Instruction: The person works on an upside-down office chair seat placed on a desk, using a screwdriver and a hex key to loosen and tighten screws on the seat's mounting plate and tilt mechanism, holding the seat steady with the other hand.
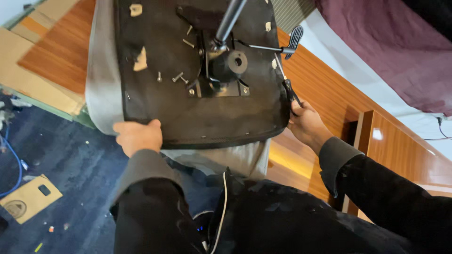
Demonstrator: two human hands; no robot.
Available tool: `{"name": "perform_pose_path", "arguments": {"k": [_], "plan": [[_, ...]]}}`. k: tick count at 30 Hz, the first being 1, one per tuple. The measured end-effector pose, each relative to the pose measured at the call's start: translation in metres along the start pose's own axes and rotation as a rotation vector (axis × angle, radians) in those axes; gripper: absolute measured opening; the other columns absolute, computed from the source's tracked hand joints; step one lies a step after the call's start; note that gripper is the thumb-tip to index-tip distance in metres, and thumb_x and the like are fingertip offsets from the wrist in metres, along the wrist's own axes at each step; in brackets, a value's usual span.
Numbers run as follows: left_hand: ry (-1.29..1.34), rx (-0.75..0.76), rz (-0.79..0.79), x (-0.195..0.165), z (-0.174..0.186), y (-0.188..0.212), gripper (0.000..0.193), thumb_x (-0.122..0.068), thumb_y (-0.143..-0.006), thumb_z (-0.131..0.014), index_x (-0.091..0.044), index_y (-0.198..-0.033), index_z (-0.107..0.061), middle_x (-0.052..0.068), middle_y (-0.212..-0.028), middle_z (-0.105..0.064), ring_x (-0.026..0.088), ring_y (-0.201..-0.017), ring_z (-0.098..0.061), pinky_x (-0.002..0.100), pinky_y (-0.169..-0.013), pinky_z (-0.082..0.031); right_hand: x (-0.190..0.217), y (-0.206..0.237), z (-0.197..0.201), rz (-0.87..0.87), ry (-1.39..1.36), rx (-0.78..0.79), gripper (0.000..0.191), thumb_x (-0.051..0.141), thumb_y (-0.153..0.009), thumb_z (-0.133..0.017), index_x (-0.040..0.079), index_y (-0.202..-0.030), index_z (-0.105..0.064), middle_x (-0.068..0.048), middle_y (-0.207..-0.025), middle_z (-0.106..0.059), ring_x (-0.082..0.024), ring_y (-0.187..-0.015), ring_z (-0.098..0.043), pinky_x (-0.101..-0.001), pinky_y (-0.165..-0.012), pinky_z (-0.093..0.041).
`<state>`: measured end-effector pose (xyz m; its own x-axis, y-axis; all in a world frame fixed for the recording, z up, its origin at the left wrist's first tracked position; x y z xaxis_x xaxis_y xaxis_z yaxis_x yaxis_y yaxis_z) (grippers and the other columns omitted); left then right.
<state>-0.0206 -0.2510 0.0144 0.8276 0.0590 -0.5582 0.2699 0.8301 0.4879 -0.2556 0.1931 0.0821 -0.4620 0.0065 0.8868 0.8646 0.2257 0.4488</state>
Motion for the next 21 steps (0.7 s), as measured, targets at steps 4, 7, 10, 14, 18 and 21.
{"name": "perform_pose_path", "arguments": {"k": [4, 7, 10, 14, 18, 21], "plan": [[0.057, 0.037, 0.028, 0.0, 0.011, -0.007, 0.09, -0.033, -0.074, -0.092, 0.005, -0.13, -0.032, 0.037, -0.128, -0.051, 0.05, -0.117, -0.058, 0.05, -0.096, -0.052, 0.003, -0.001, -0.013, -0.039, 0.06, -0.14, 0.02, 0.02, -0.105, -0.054, 0.015, -0.125, -0.053, 0.003, -0.114, -0.057, -0.013, -0.105, -0.055, -0.0468, -0.102, -0.043], [0.061, 0.068, 0.028, 0.0, 0.011, -0.007, 0.091, -0.033, -0.076, -0.091, 0.007, -0.131, -0.031, 0.039, -0.13, -0.049, 0.051, -0.114, -0.06, 0.05, -0.095, -0.054, 0.006, 0.011, -0.029, -0.038, 0.112, -0.174, 0.027, 0.02, -0.101, -0.053, 0.017, -0.128, -0.053, 0.004, -0.119, -0.062, -0.013, -0.11, -0.058, -0.0461, -0.099, -0.043], [0.002, 0.017, -0.05, -0.007, 0.02, -0.005, 0.091, -0.036, -0.077, -0.091, 0.009, -0.13, -0.033, 0.04, -0.128, -0.05, 0.052, -0.113, -0.06, 0.05, -0.096, -0.054, 0.014, 0.016, -0.041, -0.057, 0.151, -0.158, 0.03, 0.021, -0.101, -0.055, 0.016, -0.13, -0.053, 0.004, -0.119, -0.062, -0.013, -0.112, -0.059, -0.0456, -0.102, -0.044], [-0.091, -0.037, -0.125, -0.015, 0.027, 0.022, 0.075, -0.032, -0.083, -0.085, 0.005, -0.128, -0.038, 0.031, -0.131, -0.051, 0.048, -0.118, -0.059, 0.053, -0.091, -0.055, 0.031, 0.02, -0.038, -0.056, 0.329, -0.152, 0.03, 0.02, -0.102, -0.059, 0.014, -0.131, -0.055, 0.001, -0.108, -0.056, -0.013, -0.101, -0.053, -0.0412, -0.094, -0.045], [-0.173, -0.22, -0.335, -0.041, 0.034, 0.057, 0.051, -0.012, -0.09, -0.067, 0.005, -0.132, -0.044, 0.025, -0.133, -0.053, 0.045, -0.125, -0.056, 0.055, -0.094, -0.053, 0.058, 0.016, -0.055, 0.187, 0.576, -0.08, 0.029, 0.013, -0.101, -0.065, 0.007, -0.129, -0.06, 0.002, -0.102, -0.056, -0.01, -0.09, -0.05, -0.0323, -0.083, -0.044], [-0.263, -0.512, -0.535, -0.065, 0.039, 0.091, 0.047, -0.015, -0.074, -0.066, -0.001, -0.117, -0.055, 0.036, -0.135, -0.048, 0.051, -0.123, -0.046, 0.06, -0.095, -0.047, 0.085, 0.025, -0.071, 0.409, 0.762, -0.034, 0.03, 0.008, -0.099, -0.069, 0.002, -0.128, -0.062, -0.003, -0.098, -0.06, -0.011, -0.087, -0.056, -0.0304, -0.079, -0.049]]}}
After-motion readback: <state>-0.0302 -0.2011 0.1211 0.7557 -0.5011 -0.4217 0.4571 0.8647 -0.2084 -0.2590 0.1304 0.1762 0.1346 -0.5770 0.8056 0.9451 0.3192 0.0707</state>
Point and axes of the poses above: each hand's wrist, its own y-axis away from the middle knuckle, its own z-axis out of the back of the hand, x = y × z, the point moved 7 cm from there along -y, towards the middle knuckle
